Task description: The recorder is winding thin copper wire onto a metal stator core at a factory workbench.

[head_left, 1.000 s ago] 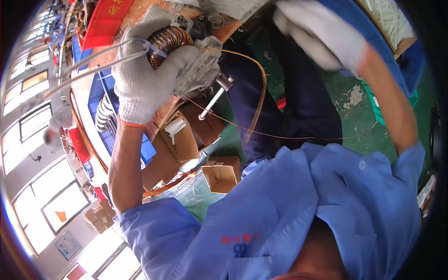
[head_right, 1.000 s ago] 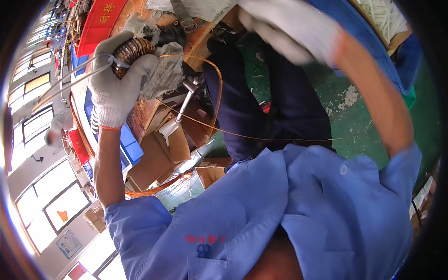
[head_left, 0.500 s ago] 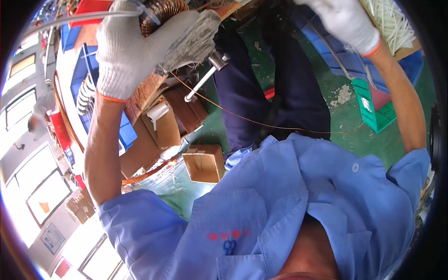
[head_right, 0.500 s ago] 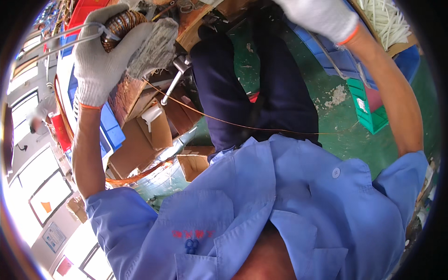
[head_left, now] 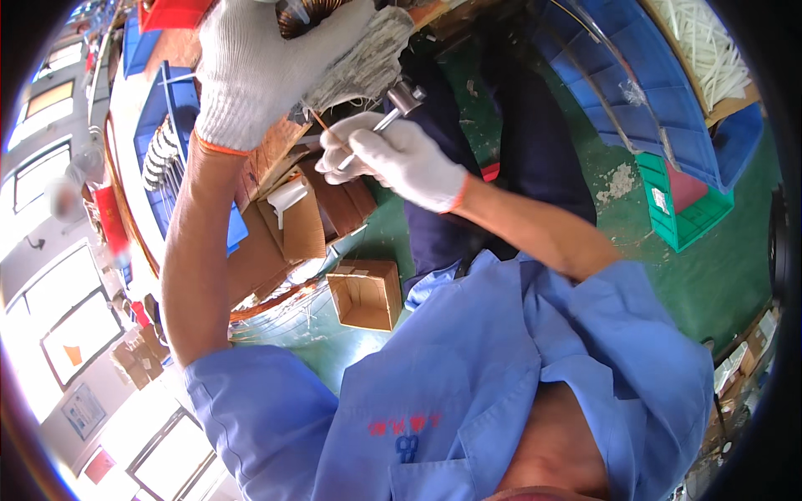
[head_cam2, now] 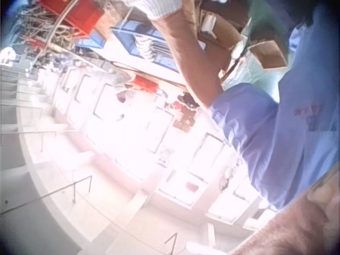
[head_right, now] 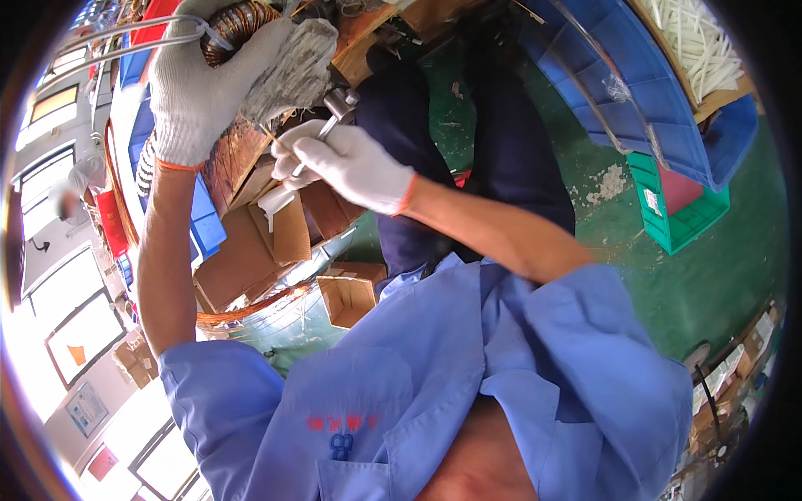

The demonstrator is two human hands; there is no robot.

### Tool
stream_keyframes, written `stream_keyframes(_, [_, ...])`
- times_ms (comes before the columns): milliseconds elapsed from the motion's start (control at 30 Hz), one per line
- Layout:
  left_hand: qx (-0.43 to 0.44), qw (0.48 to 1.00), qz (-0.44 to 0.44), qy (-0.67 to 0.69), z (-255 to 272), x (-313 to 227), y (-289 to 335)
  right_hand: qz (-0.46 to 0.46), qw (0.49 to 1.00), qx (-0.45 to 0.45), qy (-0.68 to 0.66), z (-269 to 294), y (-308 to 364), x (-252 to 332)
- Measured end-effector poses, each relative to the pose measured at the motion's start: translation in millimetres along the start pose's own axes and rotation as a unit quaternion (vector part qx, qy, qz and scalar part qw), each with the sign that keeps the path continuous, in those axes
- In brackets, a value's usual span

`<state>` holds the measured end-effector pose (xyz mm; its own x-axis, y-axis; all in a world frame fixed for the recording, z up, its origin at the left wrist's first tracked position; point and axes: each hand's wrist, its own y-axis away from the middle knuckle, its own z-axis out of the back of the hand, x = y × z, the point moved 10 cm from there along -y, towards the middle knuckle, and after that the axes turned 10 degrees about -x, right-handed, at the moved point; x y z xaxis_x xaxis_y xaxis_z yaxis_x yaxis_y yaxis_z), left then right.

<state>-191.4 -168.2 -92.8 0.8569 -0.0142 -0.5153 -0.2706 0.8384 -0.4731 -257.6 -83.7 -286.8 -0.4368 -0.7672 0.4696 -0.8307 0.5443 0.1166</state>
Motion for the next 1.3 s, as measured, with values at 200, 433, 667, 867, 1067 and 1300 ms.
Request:
stream_keyframes(200, [0.05,0.997,-0.016,-0.051,3,1,-1,0.154,0.872,-0.003,0.464,28,-3,33])
stream_keyframes(433, [0.062,0.997,0.036,0.017,4,2,-1,0.397,0.351,0.049,0.847,-13,42,204])
stream_keyframes(667, [0.018,0.998,0.054,-0.008,12,11,7,0.377,0.514,-0.013,0.77,-60,119,234])
stream_keyframes(867, [0.029,0.998,0.039,-0.039,13,8,6,0.198,0.896,-0.134,0.375,21,69,223])
stream_keyframes(1067, [0.042,0.997,-0.019,-0.064,13,5,2,0.204,0.978,0.051,-0.007,-14,11,225])
stream_keyframes(1300, [0.043,0.998,-0.006,-0.039,12,10,3,0.241,0.958,-0.152,0.024,7,19,303])
